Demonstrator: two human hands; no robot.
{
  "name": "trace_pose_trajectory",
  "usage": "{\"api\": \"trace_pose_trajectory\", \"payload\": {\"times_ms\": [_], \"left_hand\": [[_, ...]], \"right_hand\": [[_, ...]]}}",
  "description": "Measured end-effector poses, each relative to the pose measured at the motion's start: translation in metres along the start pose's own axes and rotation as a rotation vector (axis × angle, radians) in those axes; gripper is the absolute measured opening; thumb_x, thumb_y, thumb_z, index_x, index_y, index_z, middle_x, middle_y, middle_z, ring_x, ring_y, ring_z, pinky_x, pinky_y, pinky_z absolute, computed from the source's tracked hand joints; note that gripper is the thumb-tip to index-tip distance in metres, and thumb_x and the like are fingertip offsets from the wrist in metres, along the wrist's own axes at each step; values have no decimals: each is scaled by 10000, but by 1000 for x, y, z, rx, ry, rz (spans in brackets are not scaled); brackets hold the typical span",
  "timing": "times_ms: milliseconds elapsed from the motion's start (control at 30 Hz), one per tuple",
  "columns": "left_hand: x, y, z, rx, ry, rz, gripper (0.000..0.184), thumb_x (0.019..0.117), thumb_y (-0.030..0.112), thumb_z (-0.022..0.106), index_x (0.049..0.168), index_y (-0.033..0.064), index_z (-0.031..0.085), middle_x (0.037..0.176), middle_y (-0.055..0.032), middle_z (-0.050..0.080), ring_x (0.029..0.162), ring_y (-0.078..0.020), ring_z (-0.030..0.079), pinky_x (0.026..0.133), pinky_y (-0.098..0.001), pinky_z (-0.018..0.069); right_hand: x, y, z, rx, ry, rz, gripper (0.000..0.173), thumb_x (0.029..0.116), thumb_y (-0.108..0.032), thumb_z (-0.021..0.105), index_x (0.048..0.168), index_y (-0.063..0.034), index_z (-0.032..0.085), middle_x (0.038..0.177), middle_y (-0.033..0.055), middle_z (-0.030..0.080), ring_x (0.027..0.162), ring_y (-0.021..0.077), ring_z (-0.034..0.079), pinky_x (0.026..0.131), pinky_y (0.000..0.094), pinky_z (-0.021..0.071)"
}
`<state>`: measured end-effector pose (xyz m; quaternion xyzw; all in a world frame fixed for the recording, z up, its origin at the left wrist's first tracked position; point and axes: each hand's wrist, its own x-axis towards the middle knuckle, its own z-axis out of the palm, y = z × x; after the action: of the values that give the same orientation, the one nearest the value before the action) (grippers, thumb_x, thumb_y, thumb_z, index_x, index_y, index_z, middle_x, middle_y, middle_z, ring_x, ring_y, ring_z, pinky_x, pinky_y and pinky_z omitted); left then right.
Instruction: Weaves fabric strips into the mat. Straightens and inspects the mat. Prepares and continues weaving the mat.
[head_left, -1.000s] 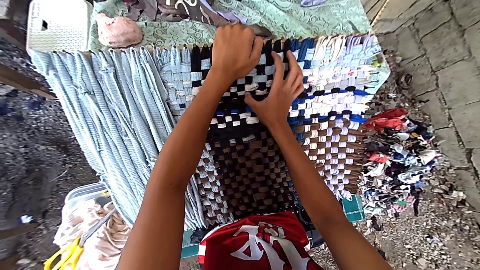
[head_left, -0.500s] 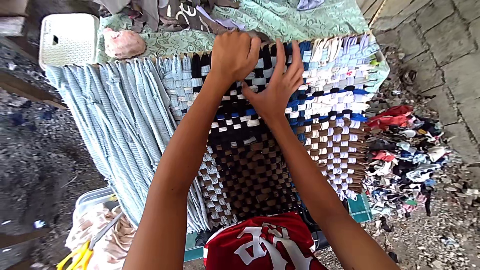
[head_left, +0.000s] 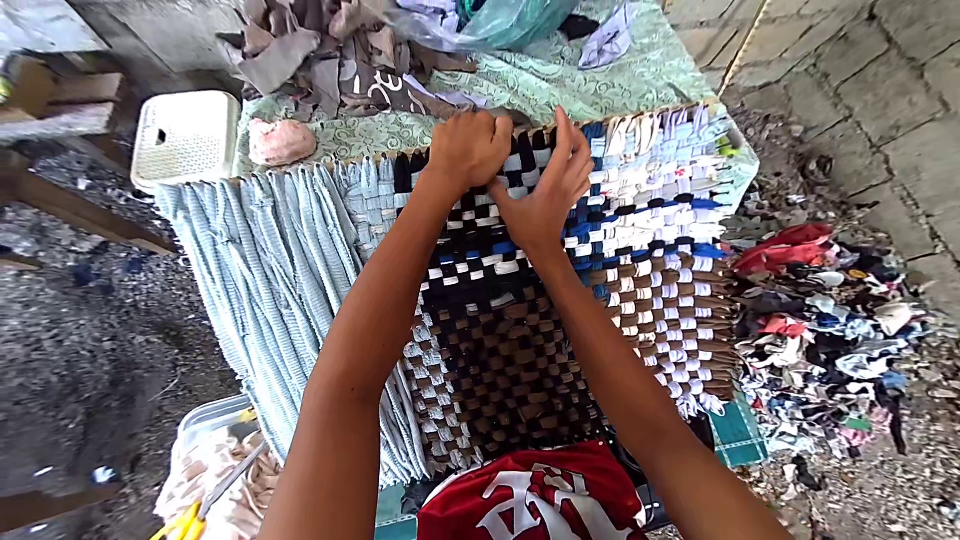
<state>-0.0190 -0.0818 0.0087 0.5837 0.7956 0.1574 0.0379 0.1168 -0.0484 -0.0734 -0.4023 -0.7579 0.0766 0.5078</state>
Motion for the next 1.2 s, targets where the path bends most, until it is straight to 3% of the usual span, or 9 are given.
{"api": "trace_pose_trajectory", "payload": {"times_ms": [100, 333, 400, 500, 600, 700, 800, 900, 1200], "left_hand": [[4, 1, -8, -29, -63, -42, 660, 1053, 408, 145, 1077, -17, 649, 1193, -267, 671, 1202, -444, 625, 884, -701, 456], [4, -8, -13, 16, -88, -9, 674, 1068, 431, 139, 1063, -16, 644, 1157, -270, 673, 1164, -451, 640, 847, -706, 471], [0, -18, 0, 67, 53, 133, 611, 1070, 376, 187, 993, -24, 642, 1081, -269, 687, 1104, -452, 664, 814, -677, 493], [-19, -32, 16, 16, 442, 380, 429, 1065, 259, 393, 1306, 48, 679, 1290, -166, 660, 1267, -331, 586, 1071, -506, 465], [-58, -31, 32, -41, 649, 444, 369, 999, 160, 492, 1307, 103, 686, 1374, -121, 636, 1355, -301, 533, 1130, -468, 435], [-94, -25, 72, 52, 532, 437, 436, 1018, 253, 484, 1414, 124, 617, 1536, -115, 523, 1507, -315, 373, 1250, -532, 279], [-102, -24, 114, 198, 413, 396, 654, 1085, 430, 335, 1646, 105, 255, 1732, -111, 154, 1608, -276, 92, 1289, -624, 31], [-96, -29, 126, 265, 425, 383, 678, 1092, 436, 293, 1667, 109, 141, 1747, -83, 68, 1613, -247, 50, 1279, -632, 8], [-113, -17, 132, 249, 390, 337, 784, 1072, 515, 295, 1643, 1, 138, 1735, -163, 64, 1612, -295, 34, 1262, -666, -29]], "right_hand": [[7, -11, 14, -96, 4, 56, 1192, 629, -609, 831, 1602, -130, 337, 1530, 194, 434, 1340, 409, 437, 1005, 592, 392], [7, 26, 7, 165, -48, -117, 864, 844, -474, 755, 1565, -138, 420, 1543, 141, 459, 1390, 348, 421, 1083, 557, 383], [3, 55, -14, 308, -175, -239, 705, 957, -403, 672, 1529, -59, 447, 1593, 155, 417, 1477, 315, 373, 1210, 519, 332], [-14, 95, -53, 149, -387, -361, 554, 1037, -372, 515, 1525, -113, 482, 1665, 99, 324, 1548, 265, 279, 1257, 513, 265], [-36, 118, -79, -40, -486, -414, 599, 1055, -424, 435, 1591, -160, 399, 1705, 65, 242, 1587, 248, 167, 1298, 549, 130], [-46, 118, -84, -92, -473, -393, 632, 1052, -458, 423, 1605, -157, 372, 1715, 79, 207, 1596, 262, 126, 1298, 568, 86], [-44, 105, -75, -135, -428, -326, 685, 1055, -495, 414, 1641, -167, 278, 1735, 99, 96, 1604, 284, 41, 1291, 607, 44], [-43, 106, -54, -210, -365, -347, 724, 1054, -535, 369, 1661, -181, 198, 1734, 135, 42, 1601, 329, 1, 1271, 650, -16], [-50, 112, -59, -242, -422, -412, 733, 1068, -520, 303, 1667, -136, 128, 1726, 183, 7, 1599, 339, -36, 1254, 681, -62]]}}
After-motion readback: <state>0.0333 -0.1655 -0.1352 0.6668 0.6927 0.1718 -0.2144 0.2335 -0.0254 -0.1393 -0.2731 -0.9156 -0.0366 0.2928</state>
